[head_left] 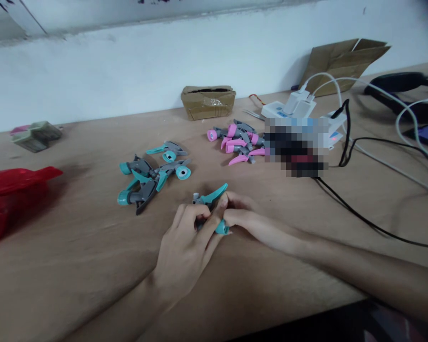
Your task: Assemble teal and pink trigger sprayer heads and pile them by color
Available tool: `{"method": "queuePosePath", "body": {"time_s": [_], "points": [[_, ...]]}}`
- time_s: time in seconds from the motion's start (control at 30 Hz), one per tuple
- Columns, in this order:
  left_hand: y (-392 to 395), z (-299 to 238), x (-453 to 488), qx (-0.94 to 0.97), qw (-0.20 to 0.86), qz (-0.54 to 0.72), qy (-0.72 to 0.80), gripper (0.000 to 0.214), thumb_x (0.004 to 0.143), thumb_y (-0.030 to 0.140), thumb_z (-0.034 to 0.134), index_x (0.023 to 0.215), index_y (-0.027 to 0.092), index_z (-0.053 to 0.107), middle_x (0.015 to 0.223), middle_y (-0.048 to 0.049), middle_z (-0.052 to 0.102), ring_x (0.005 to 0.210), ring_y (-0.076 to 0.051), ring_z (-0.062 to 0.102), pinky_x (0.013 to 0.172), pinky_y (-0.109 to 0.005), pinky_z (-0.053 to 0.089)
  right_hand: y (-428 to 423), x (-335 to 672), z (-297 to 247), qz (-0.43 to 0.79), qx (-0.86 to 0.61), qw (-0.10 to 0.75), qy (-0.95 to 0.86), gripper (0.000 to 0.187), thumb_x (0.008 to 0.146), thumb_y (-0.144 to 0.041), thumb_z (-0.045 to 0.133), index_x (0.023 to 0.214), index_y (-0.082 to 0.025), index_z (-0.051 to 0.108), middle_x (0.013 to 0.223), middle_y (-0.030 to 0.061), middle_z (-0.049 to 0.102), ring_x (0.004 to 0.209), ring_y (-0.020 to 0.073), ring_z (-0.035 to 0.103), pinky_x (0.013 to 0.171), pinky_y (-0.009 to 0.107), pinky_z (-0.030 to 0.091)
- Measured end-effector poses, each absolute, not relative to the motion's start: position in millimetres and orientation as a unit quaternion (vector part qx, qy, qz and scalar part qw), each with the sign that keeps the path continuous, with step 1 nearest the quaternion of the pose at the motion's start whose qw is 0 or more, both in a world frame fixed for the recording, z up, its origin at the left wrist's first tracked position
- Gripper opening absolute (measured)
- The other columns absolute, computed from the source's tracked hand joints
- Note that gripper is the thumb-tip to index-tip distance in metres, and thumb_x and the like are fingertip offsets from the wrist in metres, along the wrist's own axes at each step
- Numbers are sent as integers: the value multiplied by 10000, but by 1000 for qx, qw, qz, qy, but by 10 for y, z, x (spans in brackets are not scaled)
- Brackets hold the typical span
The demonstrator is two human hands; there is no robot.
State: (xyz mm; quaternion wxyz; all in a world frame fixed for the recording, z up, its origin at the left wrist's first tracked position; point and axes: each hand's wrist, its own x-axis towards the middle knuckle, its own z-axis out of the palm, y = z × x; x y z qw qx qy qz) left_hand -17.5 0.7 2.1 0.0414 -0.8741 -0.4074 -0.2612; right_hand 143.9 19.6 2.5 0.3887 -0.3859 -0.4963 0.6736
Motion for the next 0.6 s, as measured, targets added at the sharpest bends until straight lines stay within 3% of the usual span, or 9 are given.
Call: {"method": "queuePosePath", "body": {"time_s": [0.2, 0.4, 0.6], "points": [[17, 8, -180, -877, 25, -270, -397, 330, 893, 252, 486, 1219, 212, 522, 870, -50, 505, 763, -176, 495, 573, -279, 482, 210, 1451, -27, 689, -355, 411, -479, 68, 682, -169, 558, 682, -190, 494, 654, -47, 492, 637, 102, 449, 612, 250, 363], [44, -4, -227, -863, -36, -291, -411, 360, 854, 296, 566, 1210, 247, 538, 931, -35, 458, 788, -147, 506, 648, -277, 508, 270, 1558, -41, 778, -304, 349, -424, 100, 709, -177, 578, 808, -179, 587, 795, -20, 581, 792, 116, 537, 777, 279, 404], [78, 54, -242, -856, -99, -301, -409, 363, 852, 264, 575, 1212, 269, 537, 922, -17, 441, 829, -131, 512, 693, -252, 508, 282, 1548, -64, 758, -281, 366, -461, 133, 744, -228, 644, 862, -176, 609, 830, -3, 602, 797, 119, 554, 750, 279, 427]]}}
